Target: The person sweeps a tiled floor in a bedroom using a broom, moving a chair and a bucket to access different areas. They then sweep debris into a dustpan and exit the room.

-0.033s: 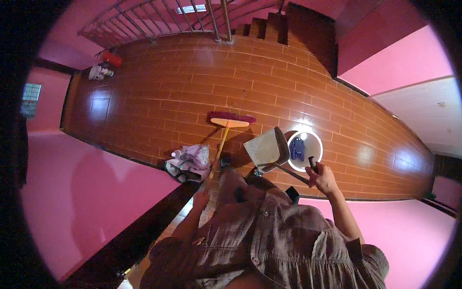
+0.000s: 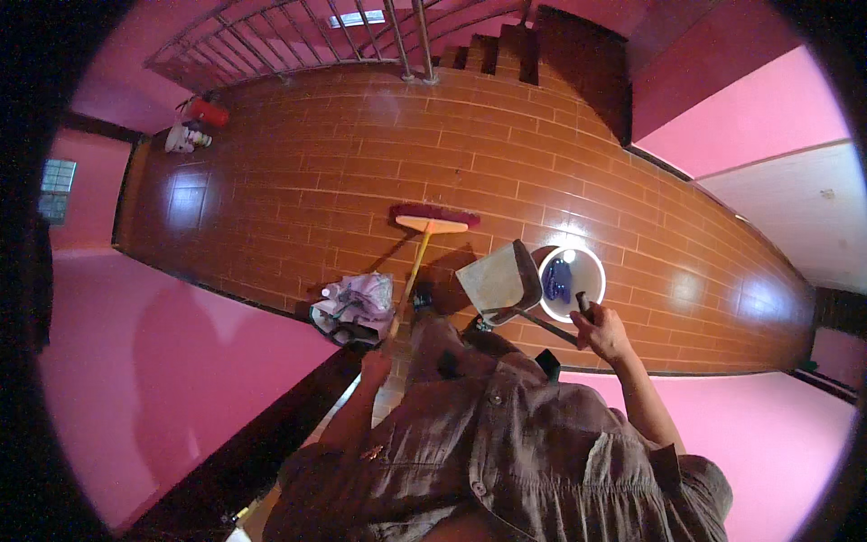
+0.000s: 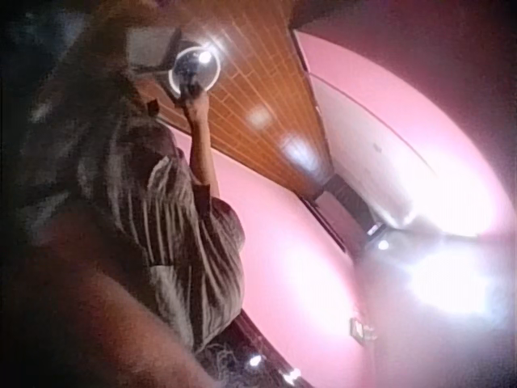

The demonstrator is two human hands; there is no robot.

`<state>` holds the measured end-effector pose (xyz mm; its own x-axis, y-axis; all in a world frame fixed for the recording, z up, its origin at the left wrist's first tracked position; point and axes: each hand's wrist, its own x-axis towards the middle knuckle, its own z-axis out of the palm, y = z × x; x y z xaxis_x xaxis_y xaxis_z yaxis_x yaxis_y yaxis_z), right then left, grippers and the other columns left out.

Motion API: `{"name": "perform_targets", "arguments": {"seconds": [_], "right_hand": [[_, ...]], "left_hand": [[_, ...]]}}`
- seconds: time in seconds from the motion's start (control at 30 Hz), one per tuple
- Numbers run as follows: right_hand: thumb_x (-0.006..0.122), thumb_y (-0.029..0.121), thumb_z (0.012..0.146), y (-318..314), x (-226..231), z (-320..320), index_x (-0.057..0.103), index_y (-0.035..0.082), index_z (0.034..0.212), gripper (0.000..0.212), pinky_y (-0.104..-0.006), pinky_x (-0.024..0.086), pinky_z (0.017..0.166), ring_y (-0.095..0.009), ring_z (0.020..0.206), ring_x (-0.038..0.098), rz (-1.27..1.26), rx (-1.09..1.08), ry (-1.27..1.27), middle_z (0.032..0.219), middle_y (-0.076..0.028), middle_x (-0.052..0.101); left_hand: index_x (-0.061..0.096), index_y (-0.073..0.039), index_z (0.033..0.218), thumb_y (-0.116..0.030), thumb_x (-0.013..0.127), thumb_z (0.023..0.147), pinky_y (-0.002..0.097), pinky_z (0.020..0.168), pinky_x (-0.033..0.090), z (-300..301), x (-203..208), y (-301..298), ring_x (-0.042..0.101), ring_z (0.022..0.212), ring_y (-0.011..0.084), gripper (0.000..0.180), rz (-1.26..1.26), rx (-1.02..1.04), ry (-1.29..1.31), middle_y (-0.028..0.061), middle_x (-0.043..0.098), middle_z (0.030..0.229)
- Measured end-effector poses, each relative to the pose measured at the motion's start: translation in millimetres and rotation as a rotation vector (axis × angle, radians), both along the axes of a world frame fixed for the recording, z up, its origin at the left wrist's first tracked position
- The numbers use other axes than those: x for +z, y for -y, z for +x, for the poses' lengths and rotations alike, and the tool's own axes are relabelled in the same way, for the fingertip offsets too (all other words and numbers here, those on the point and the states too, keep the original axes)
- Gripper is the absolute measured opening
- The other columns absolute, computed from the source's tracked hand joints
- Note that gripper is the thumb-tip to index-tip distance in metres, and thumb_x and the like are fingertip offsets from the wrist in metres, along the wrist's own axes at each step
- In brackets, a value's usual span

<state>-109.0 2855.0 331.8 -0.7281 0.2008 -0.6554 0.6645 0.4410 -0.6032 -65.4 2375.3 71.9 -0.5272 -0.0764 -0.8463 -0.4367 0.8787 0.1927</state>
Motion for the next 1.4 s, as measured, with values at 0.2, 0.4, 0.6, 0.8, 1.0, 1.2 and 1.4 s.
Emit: {"name": "perform_targets", "arguments": {"seconds": [0.2,0.4,0.6,0.8,1.0,1.2,1.4], "right_hand": [[0.054,0.031,0.083,16,-19,-23,0.055,0.0,0.077,0.032,-0.03,0.046,0.053,-0.017,0.051,0.059,0.061,0.047,0.032,0.052,-0.008,0.058],[0.056,0.024,0.083,31,8,-59,0.052,0.0,0.074,0.026,-0.0277,0.043,0.047,-0.014,0.047,0.056,0.092,-0.062,0.112,0.052,-0.007,0.055],[0.053,0.03,0.083,22,5,-70,0.055,0.001,0.078,0.029,-0.0303,0.045,0.051,-0.017,0.053,0.059,0.244,-0.104,0.188,0.056,-0.009,0.059],[0.057,0.025,0.084,-11,46,-40,0.048,0.007,0.073,0.022,-0.023,0.034,0.036,-0.011,0.04,0.051,0.025,-0.548,-0.033,0.048,-0.001,0.05],[0.057,0.025,0.085,-54,121,-18,0.045,0.01,0.07,0.025,-0.0216,0.03,0.03,-0.01,0.034,0.047,0.163,-0.592,-0.132,0.046,0.0,0.048],[0.055,0.019,0.085,-50,141,-60,0.045,0.007,0.07,0.021,-0.0216,0.036,0.035,-0.009,0.038,0.045,0.231,-0.517,-0.096,0.05,0.002,0.042],[0.058,0.018,0.083,-59,107,-92,0.051,0.003,0.073,0.02,-0.0226,0.037,0.037,-0.007,0.041,0.045,0.157,-0.497,-0.081,0.05,0.001,0.044]], "left_hand": [[0.061,-0.003,0.091,-0.032,0.052,0.078,0.0482,0.073,0.045,-81,41,7,0.057,0.085,0.0403,0.033,0.112,0.022,-0.263,0.0233,0.06,0.089],[0.06,-0.004,0.084,-0.029,0.052,0.08,0.0491,0.065,0.047,-74,76,82,0.058,0.078,0.0396,0.027,0.068,-0.246,-0.115,0.0235,0.059,0.078],[0.062,-0.004,0.081,-0.036,0.049,0.082,0.0463,0.059,0.045,-169,43,93,0.059,0.067,0.0384,0.034,0.021,-0.216,-0.323,0.0205,0.059,0.068],[0.057,-0.011,0.108,-0.021,0.048,0.081,0.0479,0.072,0.046,-253,142,66,0.057,0.085,0.0385,0.03,0.021,-0.453,-0.117,0.0175,0.059,0.092],[0.055,-0.01,0.107,-0.019,0.045,0.082,0.0494,0.069,0.048,-285,145,72,0.059,0.075,0.0406,0.028,0.024,-0.629,-0.244,0.0175,0.061,0.085],[0.062,-0.003,0.091,-0.015,0.056,0.074,0.047,0.068,0.05,-388,107,-55,0.061,0.08,0.0373,0.021,0.046,-0.815,-0.304,0.0199,0.062,0.088],[0.063,-0.004,0.095,-0.017,0.059,0.073,0.0417,0.075,0.05,-465,104,-180,0.061,0.088,0.032,0.025,-0.076,-1.004,-0.245,0.0147,0.063,0.096]]}}
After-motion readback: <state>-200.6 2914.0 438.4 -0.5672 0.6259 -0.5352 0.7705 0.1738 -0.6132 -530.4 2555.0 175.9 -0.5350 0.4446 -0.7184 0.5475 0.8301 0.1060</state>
